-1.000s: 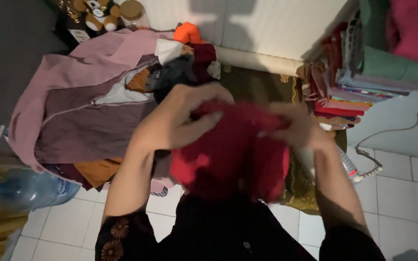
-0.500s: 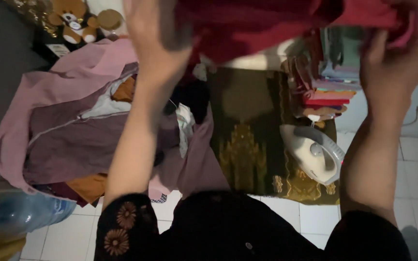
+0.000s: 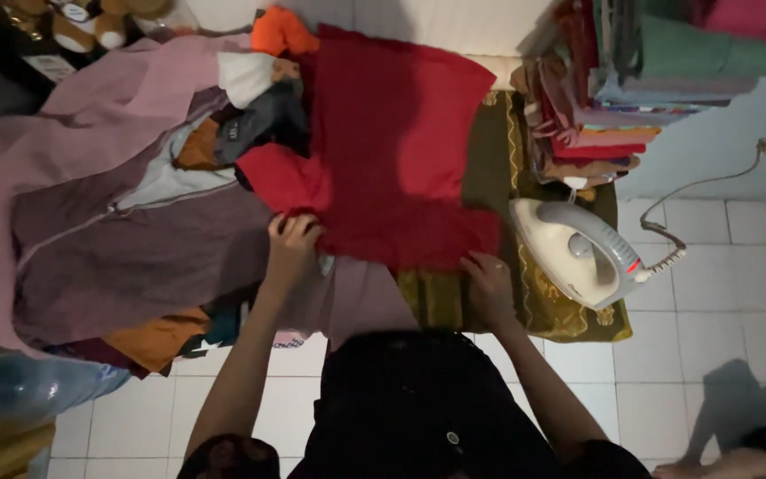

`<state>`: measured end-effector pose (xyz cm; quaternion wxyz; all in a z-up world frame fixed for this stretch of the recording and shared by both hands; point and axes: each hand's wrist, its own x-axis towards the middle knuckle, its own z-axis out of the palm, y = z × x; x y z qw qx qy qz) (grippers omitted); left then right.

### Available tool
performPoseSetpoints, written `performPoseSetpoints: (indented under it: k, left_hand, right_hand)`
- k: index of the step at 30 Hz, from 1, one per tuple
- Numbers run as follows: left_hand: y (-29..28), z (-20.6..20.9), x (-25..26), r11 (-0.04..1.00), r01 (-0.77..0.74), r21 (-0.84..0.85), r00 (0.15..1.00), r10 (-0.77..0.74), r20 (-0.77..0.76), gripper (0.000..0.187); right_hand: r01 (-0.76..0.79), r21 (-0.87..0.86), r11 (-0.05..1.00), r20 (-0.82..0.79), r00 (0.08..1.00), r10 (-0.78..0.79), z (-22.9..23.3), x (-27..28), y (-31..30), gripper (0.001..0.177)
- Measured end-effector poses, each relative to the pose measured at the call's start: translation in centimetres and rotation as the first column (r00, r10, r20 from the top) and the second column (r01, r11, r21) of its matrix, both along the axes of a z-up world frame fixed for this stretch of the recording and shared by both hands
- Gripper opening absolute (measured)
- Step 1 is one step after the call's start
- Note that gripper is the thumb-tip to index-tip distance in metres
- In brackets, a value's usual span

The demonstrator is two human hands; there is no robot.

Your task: The recorder is ironing and folding a red t-shirt on a floor-level surface.

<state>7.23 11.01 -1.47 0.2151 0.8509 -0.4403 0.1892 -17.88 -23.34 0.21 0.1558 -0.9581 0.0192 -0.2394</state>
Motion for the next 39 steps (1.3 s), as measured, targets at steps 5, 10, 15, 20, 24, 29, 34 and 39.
performPoseSetpoints:
  k: [5,10,15,20,24,29,34,39]
  left_hand:
    - [0.6,3.8,-1.0,0.997,-0.045,-0.066,0.995,0.038,-0.093,0.026]
    - [0.2,5.7,-1.3,0.987,-0.157,-0.035,0.984,0.153,-0.086,0.023]
    - [-7.5,12.1,-2.8,0.985,-0.113,0.128,0.980,0.132,-0.147,0.037]
    - [-19.5,4.2,-7.1,0.937,0.308,0.167,0.917,-0.246,-0.314,0.027]
    - [-21.4,-1.6,-9.4,0.942,0.335,0.034,0.899,-0.308,-0.311,0.027]
    - [-20.4,-1.1,-9.5,0.945,0.320,0.072,0.899,-0.279,-0.336,0.034]
    - [-20.4,-0.3,-9.3,0.936,0.338,0.102,0.894,-0.286,-0.345,0.041]
    - [-20.6,-0.1,-8.9,0.917,0.361,0.173,0.881,-0.274,-0.385,0.064]
  right_hand:
    - [0.129,0.026,0.991,0.087,0.988,-0.131,1.9,-0.5,0.7,0.034]
    - [0.131,0.129,0.983,0.000,0.991,-0.132,-0.2,-3.1,-0.1,0.033]
    - [0.276,0.390,0.878,-0.048,0.959,-0.280,1.1,-1.3,-1.2,0.031]
    - [0.248,0.094,0.964,-0.036,0.969,-0.246,1.6,5.2,-2.0,0.045]
    - [0.267,-0.026,0.963,-0.221,0.938,-0.266,0.9,6.9,-2.9,0.035]
    - [0.300,0.435,0.849,-0.197,0.952,-0.236,-3.0,5.8,-4.3,0.023]
    - [0.516,0.253,0.818,-0.394,0.827,-0.400,-3.8,5.9,-3.6,0.028]
    - [0.610,0.089,0.787,-0.427,0.738,-0.523,-1.3,6.0,-1.8,0.033]
